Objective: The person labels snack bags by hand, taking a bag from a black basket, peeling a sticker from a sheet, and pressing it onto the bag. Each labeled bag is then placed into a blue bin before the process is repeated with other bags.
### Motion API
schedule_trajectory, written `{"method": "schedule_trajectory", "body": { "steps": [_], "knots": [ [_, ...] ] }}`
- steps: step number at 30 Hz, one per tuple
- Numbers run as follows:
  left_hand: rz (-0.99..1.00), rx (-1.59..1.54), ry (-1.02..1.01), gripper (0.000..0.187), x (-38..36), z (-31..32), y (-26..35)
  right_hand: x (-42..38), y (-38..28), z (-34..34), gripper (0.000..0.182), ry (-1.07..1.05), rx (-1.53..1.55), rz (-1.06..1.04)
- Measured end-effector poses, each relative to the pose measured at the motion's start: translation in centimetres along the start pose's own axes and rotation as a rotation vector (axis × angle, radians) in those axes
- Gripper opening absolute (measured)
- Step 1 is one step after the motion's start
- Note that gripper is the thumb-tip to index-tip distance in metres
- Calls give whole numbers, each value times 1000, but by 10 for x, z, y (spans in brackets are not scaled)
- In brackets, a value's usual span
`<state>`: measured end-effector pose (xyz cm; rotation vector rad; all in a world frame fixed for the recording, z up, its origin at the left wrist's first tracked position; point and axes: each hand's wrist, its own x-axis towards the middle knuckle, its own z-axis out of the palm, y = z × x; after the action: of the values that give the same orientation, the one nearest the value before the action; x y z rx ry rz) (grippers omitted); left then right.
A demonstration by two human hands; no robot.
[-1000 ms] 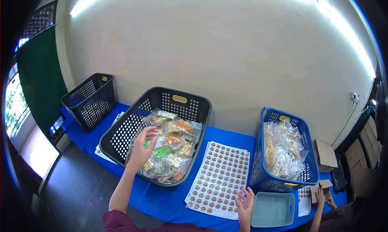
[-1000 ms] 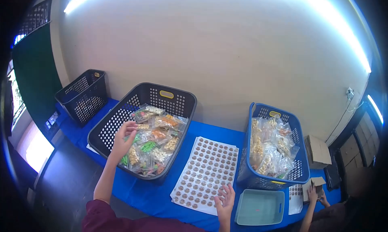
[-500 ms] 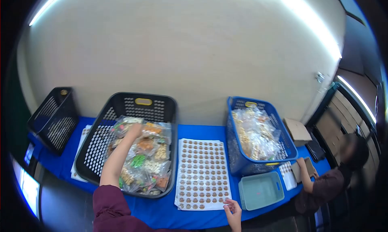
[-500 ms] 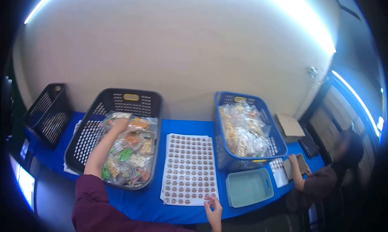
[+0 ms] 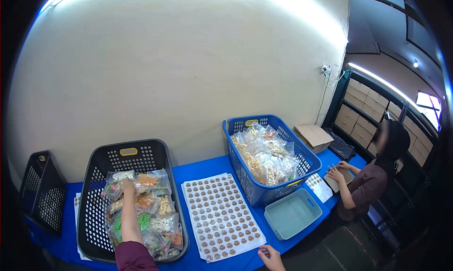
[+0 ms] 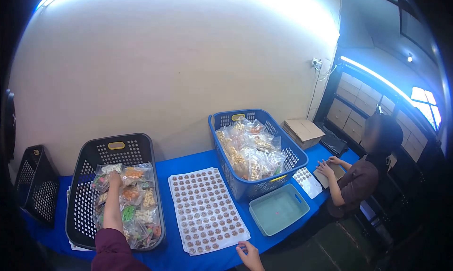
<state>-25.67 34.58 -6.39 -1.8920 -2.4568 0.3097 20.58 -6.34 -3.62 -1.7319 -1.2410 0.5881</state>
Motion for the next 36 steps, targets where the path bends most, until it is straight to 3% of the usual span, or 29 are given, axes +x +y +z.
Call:
{"method": "schedule_trajectory", "body": {
  "steps": [4, 6, 10, 14, 18, 20, 22, 24, 26, 28, 29, 32, 33, 36],
  "knots": [
    [101, -117, 503, 32, 22, 34, -17, 16, -8, 5, 25, -181, 17, 47],
    [198, -212, 806, 27, 21, 22, -25, 21, -13, 11, 26, -218, 41, 10],
    [423, -551, 907, 20, -2, -75, -15, 29, -25, 20, 26, -251, 55, -46],
    [648, -861, 876, 13, -83, -172, 28, 35, -27, 33, 25, -335, 177, -84],
    [983, -947, 760, 16, -179, -209, 69, 43, -25, 39, 22, -437, 386, -48],
    [1184, -870, 742, 22, -234, -209, 83, 45, -27, 38, 26, -522, 681, 68],
    [1444, -772, 528, 27, -278, -197, 91, 48, -35, 33, 31, -586, 947, 194],
    [1550, -583, 182, 31, -315, -178, 90, 48, -35, 31, 37, -727, 1200, 291],
    [1810, -610, 270, 34, -338, -158, 95, 41, -41, 27, 37, -794, 1363, 330],
    [1874, -662, 194, 36, -351, -142, 100, 41, -29, 25, 32, -747, 1286, 355],
    [1833, -729, 84, 37, -354, -134, 100, 39, -31, 26, 31, -683, 1241, 328],
    [1495, -1077, 16, 43, -367, -125, 104, 37, -46, 19, 28, -494, 1070, 258],
    [1206, -1381, -308, 48, -375, -110, 106, 38, -49, 18, 27, -461, 979, 184],
    [923, -1485, -599, 54, -389, -91, 115, 32, -56, 17, 23, -496, 840, 82]
  ]
}}
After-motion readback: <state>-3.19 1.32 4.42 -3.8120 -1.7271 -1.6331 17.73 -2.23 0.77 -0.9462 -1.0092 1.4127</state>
